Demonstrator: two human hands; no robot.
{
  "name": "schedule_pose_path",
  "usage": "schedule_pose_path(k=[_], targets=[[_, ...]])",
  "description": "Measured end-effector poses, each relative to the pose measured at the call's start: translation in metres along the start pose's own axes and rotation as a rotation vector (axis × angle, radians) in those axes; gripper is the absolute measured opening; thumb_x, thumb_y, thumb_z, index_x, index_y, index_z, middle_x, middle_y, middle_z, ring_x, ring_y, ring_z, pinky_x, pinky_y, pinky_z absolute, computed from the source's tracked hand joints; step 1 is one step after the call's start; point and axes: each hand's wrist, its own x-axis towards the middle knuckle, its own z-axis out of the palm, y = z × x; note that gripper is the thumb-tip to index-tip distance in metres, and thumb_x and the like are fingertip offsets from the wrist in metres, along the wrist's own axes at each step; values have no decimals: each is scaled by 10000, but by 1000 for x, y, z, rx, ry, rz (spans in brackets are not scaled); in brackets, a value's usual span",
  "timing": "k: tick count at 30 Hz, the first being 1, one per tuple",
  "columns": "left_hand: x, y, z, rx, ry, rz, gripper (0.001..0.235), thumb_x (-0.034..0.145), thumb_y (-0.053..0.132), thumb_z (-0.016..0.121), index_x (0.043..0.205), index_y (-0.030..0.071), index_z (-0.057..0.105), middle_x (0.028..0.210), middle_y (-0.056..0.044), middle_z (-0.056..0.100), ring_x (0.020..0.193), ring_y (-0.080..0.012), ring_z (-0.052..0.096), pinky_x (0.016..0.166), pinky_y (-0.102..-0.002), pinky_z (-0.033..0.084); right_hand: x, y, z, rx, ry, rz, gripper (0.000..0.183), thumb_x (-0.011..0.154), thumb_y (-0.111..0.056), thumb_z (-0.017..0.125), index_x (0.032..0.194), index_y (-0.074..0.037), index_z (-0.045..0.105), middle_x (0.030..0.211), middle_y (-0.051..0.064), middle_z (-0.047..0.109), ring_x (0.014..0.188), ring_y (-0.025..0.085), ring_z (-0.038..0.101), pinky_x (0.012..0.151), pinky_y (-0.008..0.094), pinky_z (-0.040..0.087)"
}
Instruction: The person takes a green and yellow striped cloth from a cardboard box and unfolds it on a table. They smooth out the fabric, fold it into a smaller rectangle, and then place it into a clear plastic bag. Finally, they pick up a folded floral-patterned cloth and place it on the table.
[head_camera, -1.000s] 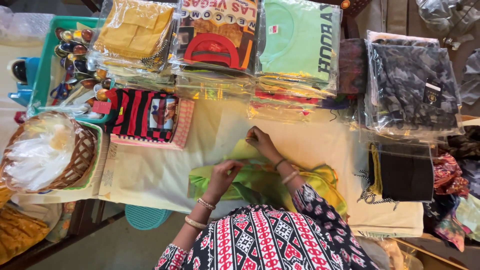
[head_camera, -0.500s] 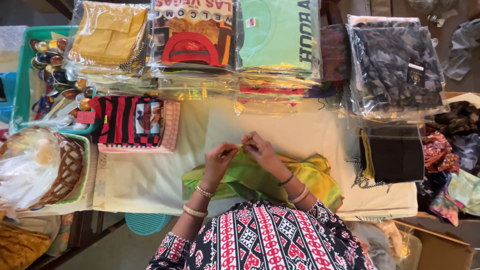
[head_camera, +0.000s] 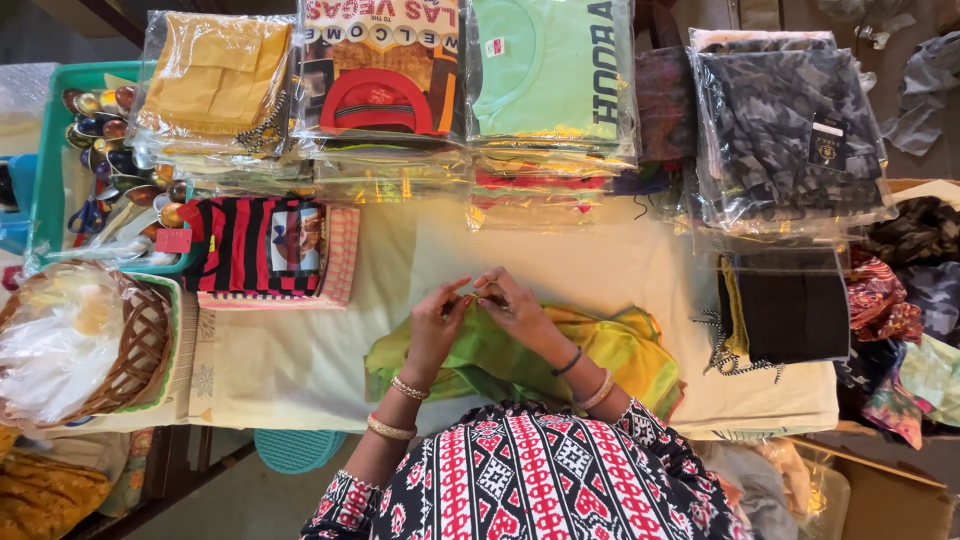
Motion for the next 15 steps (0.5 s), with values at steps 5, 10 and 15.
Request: schedule_pose_path(k=[5, 10, 15], targets=[[-2, 5, -8, 214, -8, 193, 125, 903, 29, 735, 1025, 53, 723, 890, -116, 690, 718, -240, 670, 633, -341, 526, 1, -5, 3, -61, 19, -64, 279, 962, 17, 650, 1189, -35, 496, 1034, 64, 670, 952, 112, 688, 848, 286, 579], [-1, 38, -26, 332, 116, 456, 128, 916, 20, 705, 1026, 56, 650, 1041, -121, 651, 927, -311, 669, 775, -379, 551, -7, -5, -8, -130, 29, -41, 182, 968, -89, 719, 1112, -38, 619, 912, 76, 664, 826, 129, 638, 741, 287, 546], [0, 36, -75, -295, 177, 92, 78, 1071, 17, 519, 1134, 24, 564, 1140, -132, 698, 947, -188, 718, 674, -320, 652, -27, 4, -50, -429, 60, 128, 238, 919, -191, 785, 1106, -62, 714, 749, 124, 641, 658, 187, 592, 631, 319, 507]])
